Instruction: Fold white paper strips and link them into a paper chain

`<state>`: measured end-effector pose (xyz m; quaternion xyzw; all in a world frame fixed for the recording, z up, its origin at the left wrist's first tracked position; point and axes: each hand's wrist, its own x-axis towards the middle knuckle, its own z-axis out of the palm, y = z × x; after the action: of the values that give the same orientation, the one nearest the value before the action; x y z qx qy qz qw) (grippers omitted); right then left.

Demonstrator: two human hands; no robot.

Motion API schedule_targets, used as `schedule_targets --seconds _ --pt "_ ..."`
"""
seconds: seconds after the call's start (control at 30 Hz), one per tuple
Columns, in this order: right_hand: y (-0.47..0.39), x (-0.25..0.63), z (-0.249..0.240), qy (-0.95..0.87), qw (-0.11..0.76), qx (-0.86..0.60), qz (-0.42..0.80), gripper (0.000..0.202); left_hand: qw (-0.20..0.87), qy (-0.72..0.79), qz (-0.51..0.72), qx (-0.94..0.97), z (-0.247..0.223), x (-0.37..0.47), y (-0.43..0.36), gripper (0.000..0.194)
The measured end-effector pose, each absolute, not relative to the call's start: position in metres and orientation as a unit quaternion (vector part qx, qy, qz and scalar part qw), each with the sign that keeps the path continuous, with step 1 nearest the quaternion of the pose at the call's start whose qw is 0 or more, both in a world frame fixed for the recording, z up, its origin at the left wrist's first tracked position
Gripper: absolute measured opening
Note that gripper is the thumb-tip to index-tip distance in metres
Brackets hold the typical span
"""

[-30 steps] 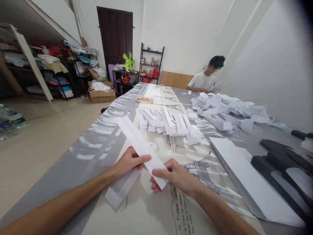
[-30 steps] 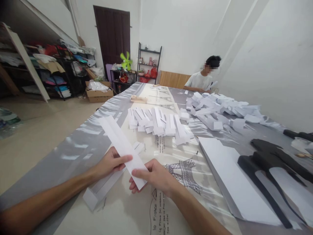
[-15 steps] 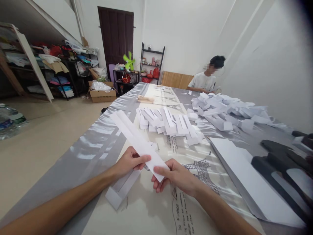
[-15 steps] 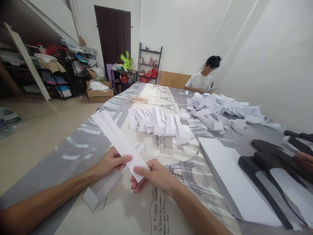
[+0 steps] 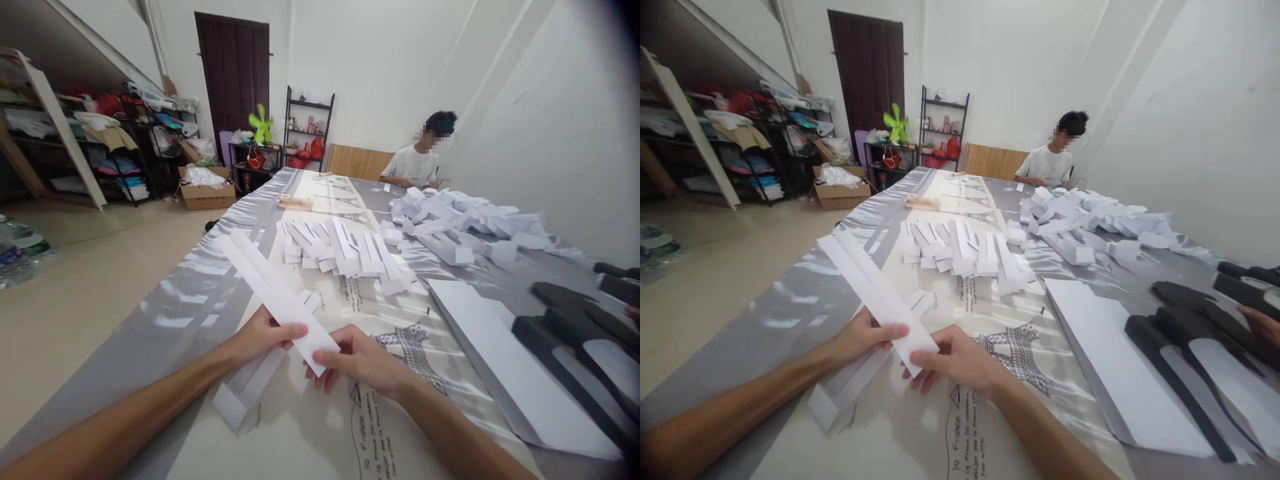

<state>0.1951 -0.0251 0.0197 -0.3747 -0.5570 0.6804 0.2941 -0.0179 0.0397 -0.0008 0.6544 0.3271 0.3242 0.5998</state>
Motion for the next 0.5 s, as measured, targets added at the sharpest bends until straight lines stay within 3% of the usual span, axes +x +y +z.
schedule_targets --seconds 0.17,0.3,0.5 --pt "-0.024 0.189 0.019 -0.567 0.341 -0.417 0.623 0.029 0.589 0.333 0.317 0.665 0.0 -0.017 0.039 0.029" --pt "-0.022 0.19 0.019 -0.556 0.358 -0.427 0.616 0.027 0.596 0.326 0.366 0.636 -0.004 -0.017 0.046 0.045" --pt "-0.018 0.202 0.023 -0.556 0.335 -0.437 0.623 0.028 0.573 0.344 0.446 0.595 -0.006 -0.019 0.051 0.048"
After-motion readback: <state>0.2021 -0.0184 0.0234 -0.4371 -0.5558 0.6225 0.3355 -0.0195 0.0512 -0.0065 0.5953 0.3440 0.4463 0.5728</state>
